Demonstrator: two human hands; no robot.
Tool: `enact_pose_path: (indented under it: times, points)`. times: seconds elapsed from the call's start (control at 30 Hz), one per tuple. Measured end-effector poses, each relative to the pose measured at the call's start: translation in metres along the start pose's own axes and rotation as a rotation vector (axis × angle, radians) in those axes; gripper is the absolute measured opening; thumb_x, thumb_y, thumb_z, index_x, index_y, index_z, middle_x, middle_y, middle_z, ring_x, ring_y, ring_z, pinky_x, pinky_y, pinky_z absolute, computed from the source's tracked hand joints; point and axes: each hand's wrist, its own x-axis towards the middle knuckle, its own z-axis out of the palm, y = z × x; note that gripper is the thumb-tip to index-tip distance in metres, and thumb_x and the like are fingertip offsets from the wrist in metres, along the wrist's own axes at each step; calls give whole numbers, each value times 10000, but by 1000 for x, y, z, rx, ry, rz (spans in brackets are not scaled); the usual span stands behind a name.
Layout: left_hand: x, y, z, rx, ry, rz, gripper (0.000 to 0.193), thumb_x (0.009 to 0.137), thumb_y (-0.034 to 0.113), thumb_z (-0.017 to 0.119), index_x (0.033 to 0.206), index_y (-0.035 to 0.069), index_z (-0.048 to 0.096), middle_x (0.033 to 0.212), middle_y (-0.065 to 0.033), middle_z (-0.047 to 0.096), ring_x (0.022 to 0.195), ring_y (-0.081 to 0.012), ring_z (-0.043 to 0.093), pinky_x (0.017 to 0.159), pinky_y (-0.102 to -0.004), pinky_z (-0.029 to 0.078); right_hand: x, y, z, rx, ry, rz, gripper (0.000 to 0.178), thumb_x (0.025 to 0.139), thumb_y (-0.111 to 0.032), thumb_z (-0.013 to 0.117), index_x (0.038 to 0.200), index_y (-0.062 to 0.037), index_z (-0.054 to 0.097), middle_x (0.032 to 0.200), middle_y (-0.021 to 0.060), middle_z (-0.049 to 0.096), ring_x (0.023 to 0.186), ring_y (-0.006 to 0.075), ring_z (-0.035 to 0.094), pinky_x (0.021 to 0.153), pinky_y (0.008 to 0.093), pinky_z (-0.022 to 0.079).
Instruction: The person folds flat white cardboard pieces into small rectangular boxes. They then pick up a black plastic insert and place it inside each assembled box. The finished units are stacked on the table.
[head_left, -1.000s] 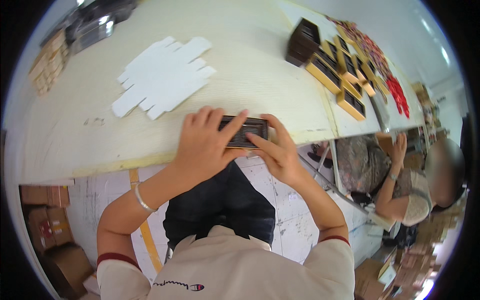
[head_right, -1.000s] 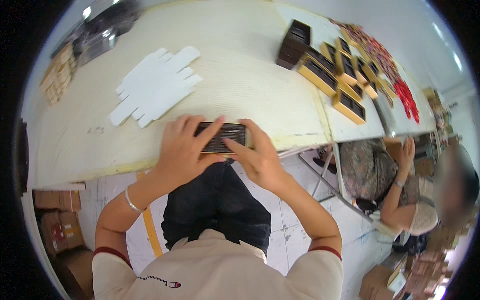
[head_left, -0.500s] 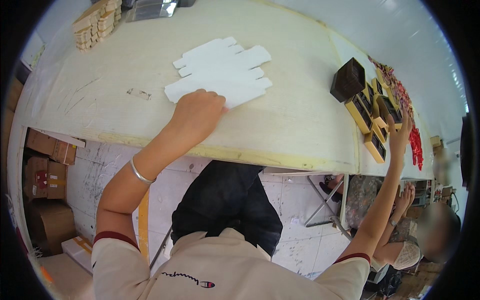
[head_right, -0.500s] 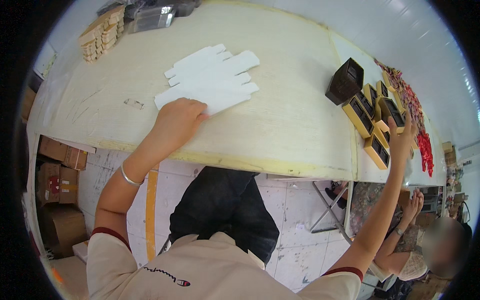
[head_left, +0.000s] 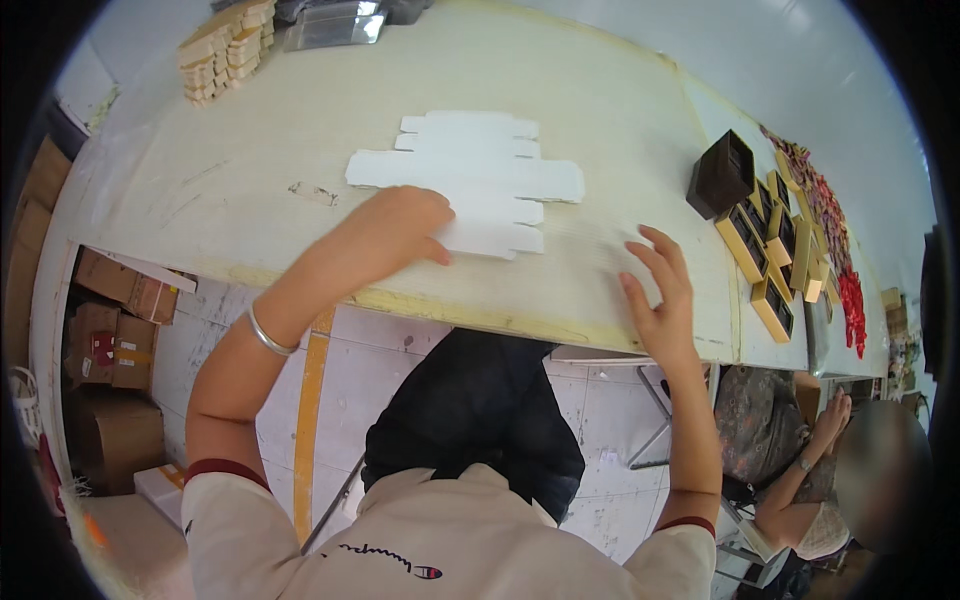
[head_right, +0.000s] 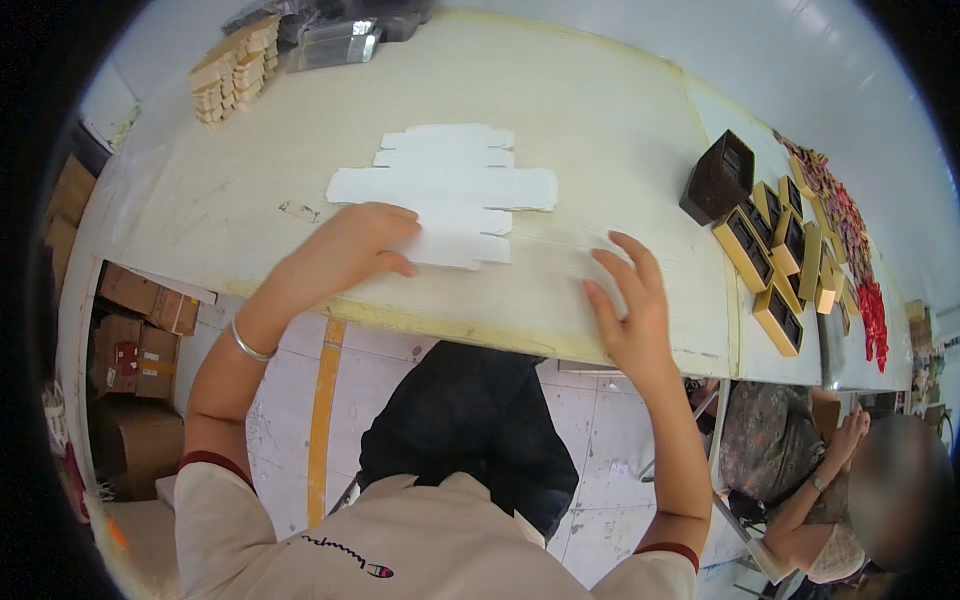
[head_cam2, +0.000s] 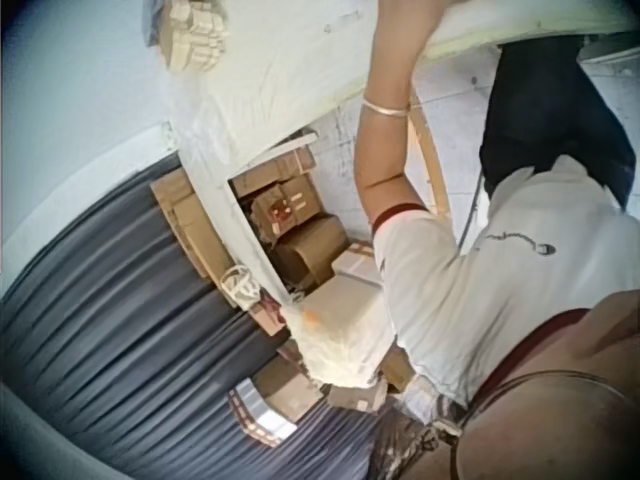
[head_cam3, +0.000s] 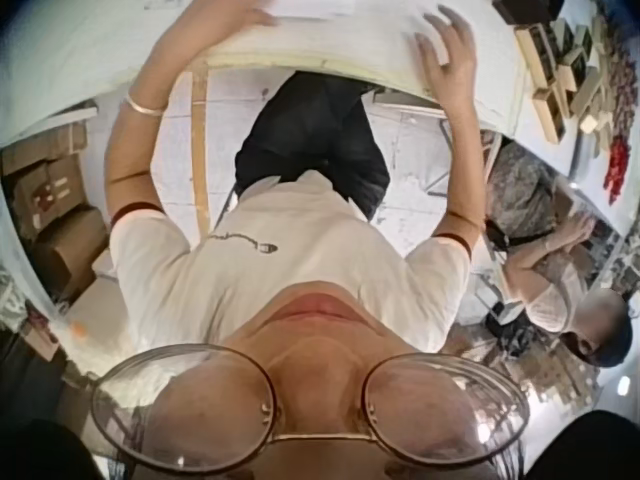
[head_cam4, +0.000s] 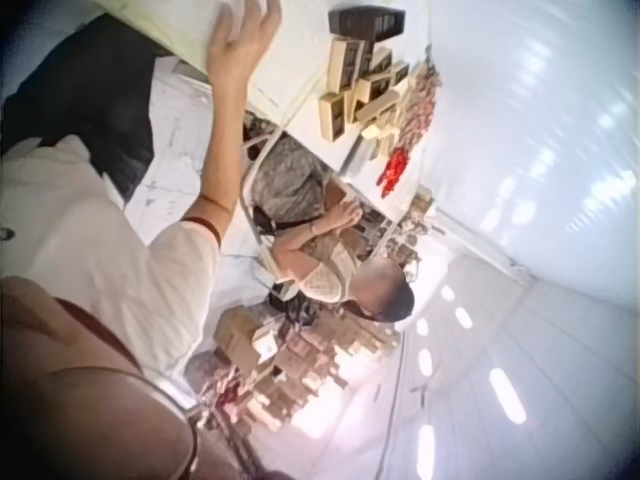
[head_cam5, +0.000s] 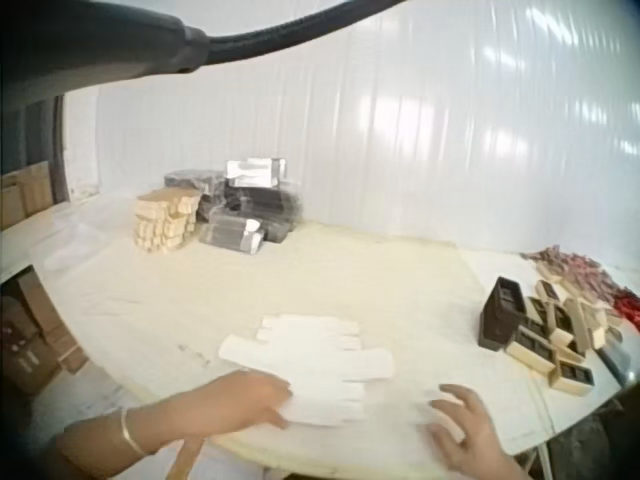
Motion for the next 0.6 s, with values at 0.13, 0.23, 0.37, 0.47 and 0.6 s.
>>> enact_pose_path:
  times: [0.13, 0.23, 0.37, 0.47, 0.6]
  points:
    - [8, 2, -22, 12, -59, -54, 169, 793, 98, 635, 913, -21, 631, 878, -174, 646, 832, -339, 621, 779, -378, 494, 3, -9, 24, 121, -58, -13, 307, 802, -26, 680, 1103, -5, 618, 1238, 192, 540, 1118, 350, 541, 930, 377, 449]
    - [12, 10, -34, 197, 166, -9, 177, 814, 36, 585, 968, -10, 658, 914, -160, 683, 785, -313, 655, 711, -349, 527, 1, -17, 26, 118, -6, -43, 333, 803, -33, 684, 1124, 4, 602, 1248, 196, 533, 1122, 360, 538, 937, 377, 447]
    - [0, 40, -23, 361, 528, 330, 176, 769, 18, 615, 932, 14, 680, 869, -118, 691, 766, -273, 674, 643, -335, 553, -9, -37, 7, -144, 312, -291, 407, 770, -34, 702, 1161, -7, 593, 1326, 232, 472, 1154, 339, 529, 943, 428, 446]
    - [-11, 94, 11, 276, 530, 461, 129, 739, 32, 664, 867, 48, 667, 785, -68, 664, 748, -246, 672, 626, -332, 557, -25, -52, -5, -258, 196, -482, 478, 703, -50, 742, 1158, -26, 595, 1095, 173, 620, 972, 297, 607, 836, 390, 469]
    - [-12, 100, 48, -93, 130, 281, 85, 779, 45, 661, 855, 43, 623, 764, -85, 626, 693, -220, 640, 594, -319, 513, -56, -43, 5, -26, 3, -181, 380, 724, -49, 731, 1083, -30, 609, 780, 84, 614, 702, 245, 569, 663, 336, 446]
